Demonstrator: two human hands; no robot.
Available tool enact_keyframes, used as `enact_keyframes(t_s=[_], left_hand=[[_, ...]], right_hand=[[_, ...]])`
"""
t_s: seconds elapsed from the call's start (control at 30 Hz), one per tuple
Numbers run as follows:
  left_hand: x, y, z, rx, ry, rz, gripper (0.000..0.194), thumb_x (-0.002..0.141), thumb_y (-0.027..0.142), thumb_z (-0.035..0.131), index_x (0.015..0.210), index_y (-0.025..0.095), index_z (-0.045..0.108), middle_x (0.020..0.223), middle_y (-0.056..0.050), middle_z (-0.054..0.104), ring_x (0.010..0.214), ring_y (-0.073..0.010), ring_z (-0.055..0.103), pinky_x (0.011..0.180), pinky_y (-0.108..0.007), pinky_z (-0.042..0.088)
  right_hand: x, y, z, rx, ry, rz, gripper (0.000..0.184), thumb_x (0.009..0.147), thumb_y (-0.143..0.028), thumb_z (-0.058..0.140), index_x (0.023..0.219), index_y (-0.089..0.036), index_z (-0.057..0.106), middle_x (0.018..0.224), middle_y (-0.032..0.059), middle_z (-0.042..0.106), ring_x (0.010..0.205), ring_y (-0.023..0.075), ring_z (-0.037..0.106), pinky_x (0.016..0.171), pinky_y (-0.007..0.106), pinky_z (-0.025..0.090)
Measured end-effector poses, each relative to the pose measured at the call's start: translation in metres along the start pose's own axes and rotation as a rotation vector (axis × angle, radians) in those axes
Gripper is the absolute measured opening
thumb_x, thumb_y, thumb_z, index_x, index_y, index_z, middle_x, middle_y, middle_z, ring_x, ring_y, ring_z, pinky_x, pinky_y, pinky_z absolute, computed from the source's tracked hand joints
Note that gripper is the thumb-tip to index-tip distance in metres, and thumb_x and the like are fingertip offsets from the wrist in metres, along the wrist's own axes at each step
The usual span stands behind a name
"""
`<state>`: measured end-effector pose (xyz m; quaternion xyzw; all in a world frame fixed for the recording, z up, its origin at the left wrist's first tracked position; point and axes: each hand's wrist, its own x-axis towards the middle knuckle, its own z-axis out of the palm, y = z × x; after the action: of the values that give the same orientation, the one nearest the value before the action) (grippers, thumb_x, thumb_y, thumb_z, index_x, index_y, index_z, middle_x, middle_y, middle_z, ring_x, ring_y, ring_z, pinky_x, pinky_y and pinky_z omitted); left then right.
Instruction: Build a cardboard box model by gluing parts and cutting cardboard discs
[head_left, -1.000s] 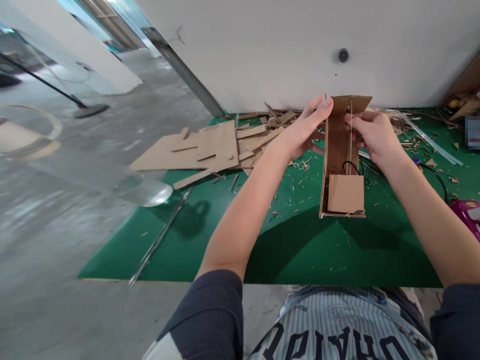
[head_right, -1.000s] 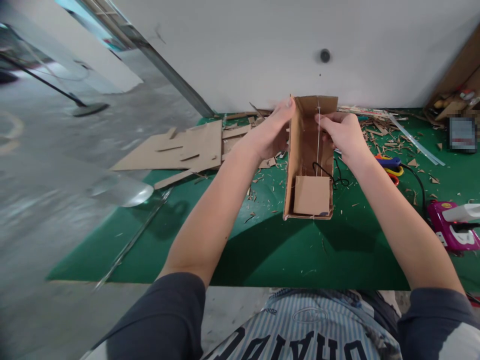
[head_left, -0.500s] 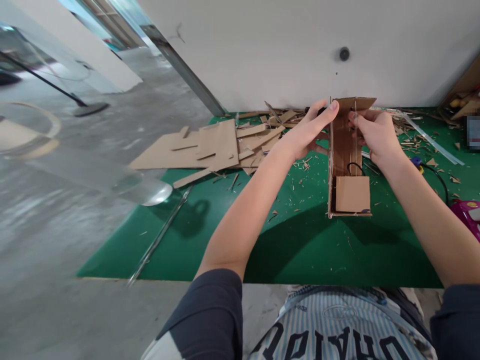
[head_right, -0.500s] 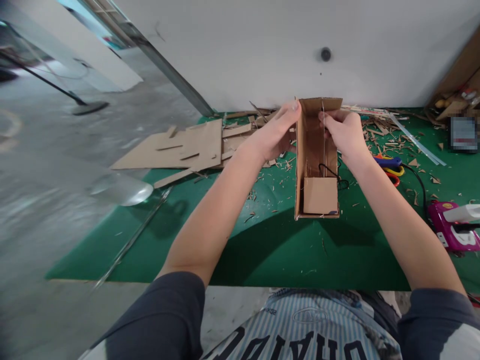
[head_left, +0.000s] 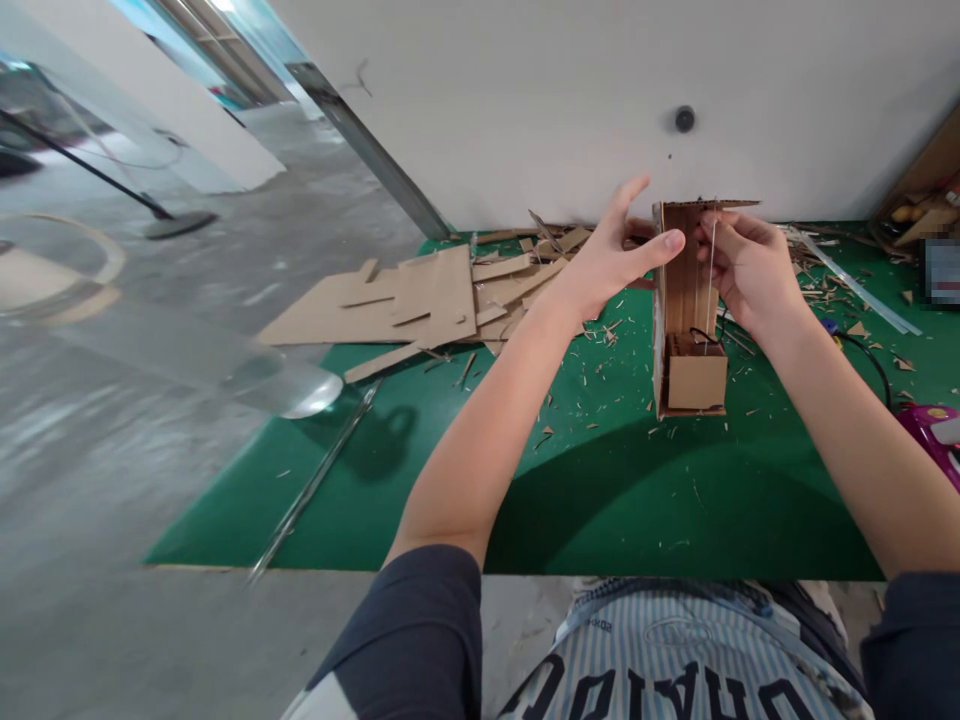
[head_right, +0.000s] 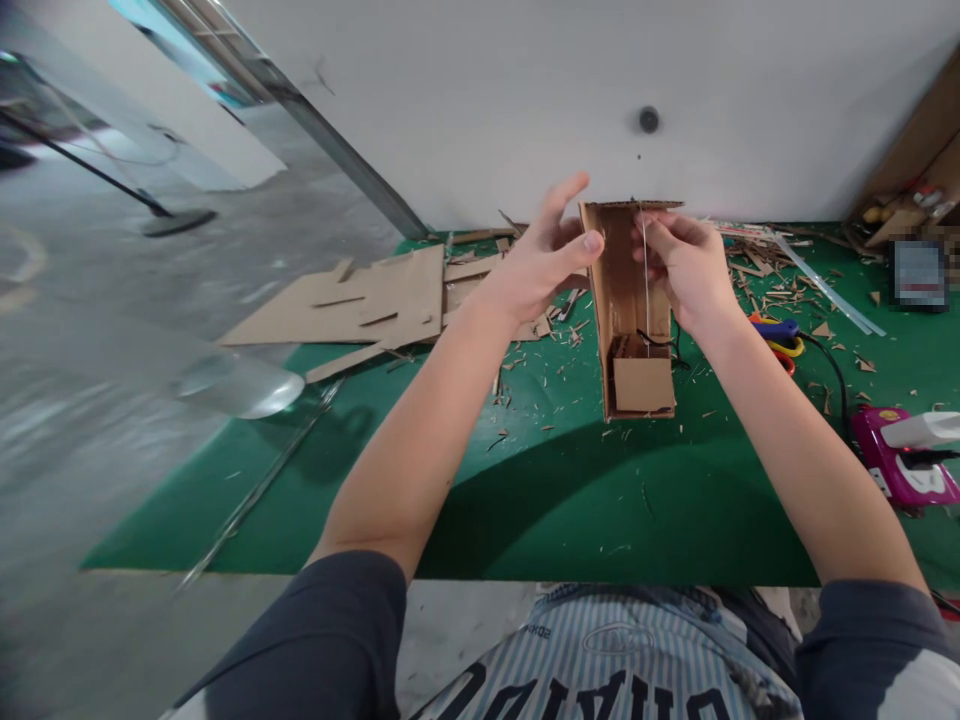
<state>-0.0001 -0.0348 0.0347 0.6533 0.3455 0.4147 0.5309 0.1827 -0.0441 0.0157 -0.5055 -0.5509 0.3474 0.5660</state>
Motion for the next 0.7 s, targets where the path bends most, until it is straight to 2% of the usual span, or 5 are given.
enact_keyframes(t_s=[0.17, 0.37, 0.47, 0.6, 0.7], left_hand=[[-0.013, 0.02, 0.001, 0.156, -0.013, 0.171, 0.11, 0.069, 0.04, 0.091, 0.159, 0.035, 0.028, 0.141, -0.01, 0.059, 0.13, -0.0288, 0.06, 0.105, -0.035, 0.053], [-0.014, 0.02, -0.001, 0.276, -0.008, 0.21, 0.117, 0.07, 0.04, 0.089, 0.163, 0.03, 0.019, 0.152, -0.014, 0.049, 0.132, -0.0306, 0.058, 0.102, -0.035, 0.054], [-0.01, 0.016, -0.003, 0.341, -0.007, 0.243, 0.116, 0.07, 0.044, 0.089, 0.163, 0.03, 0.021, 0.16, -0.014, 0.043, 0.145, -0.0344, 0.046, 0.114, -0.041, 0.047], [-0.007, 0.015, -0.005, 0.429, 0.007, 0.335, 0.118, 0.063, 0.048, 0.093, 0.16, 0.028, 0.028, 0.17, -0.011, 0.029, 0.159, -0.0366, 0.021, 0.128, -0.046, 0.029], [-0.007, 0.014, -0.008, 0.453, -0.033, 0.348, 0.117, 0.062, 0.052, 0.093, 0.159, 0.03, 0.031, 0.171, -0.01, 0.025, 0.159, -0.0368, 0.02, 0.13, -0.045, 0.026]], right_hand=[[-0.009, -0.019, -0.004, 0.028, -0.057, -0.073, 0.037, 0.087, -0.064, 0.063, 0.086, -0.027, 0.063, 0.097, 0.0063, 0.072, 0.097, 0.0215, 0.071, 0.069, 0.034, 0.057], [-0.012, -0.028, -0.009, 0.174, -0.115, 0.033, 0.019, 0.083, -0.044, 0.061, 0.089, -0.026, 0.064, 0.104, 0.0077, 0.073, 0.106, 0.0247, 0.07, 0.083, 0.041, 0.058], [-0.014, -0.034, -0.016, 0.295, -0.199, 0.132, 0.021, 0.088, -0.039, 0.047, 0.089, -0.025, 0.063, 0.112, 0.0093, 0.073, 0.111, 0.0261, 0.068, 0.09, 0.044, 0.055], [-0.015, -0.04, -0.02, 0.439, -0.251, 0.214, 0.042, 0.096, -0.034, 0.023, 0.096, -0.023, 0.063, 0.114, 0.0119, 0.073, 0.106, 0.0247, 0.068, 0.091, 0.044, 0.053], [-0.011, -0.036, -0.016, 0.306, -0.206, 0.192, 0.033, 0.096, -0.045, 0.037, 0.106, -0.025, 0.061, 0.115, 0.0087, 0.073, 0.105, 0.0235, 0.068, 0.088, 0.04, 0.055]])
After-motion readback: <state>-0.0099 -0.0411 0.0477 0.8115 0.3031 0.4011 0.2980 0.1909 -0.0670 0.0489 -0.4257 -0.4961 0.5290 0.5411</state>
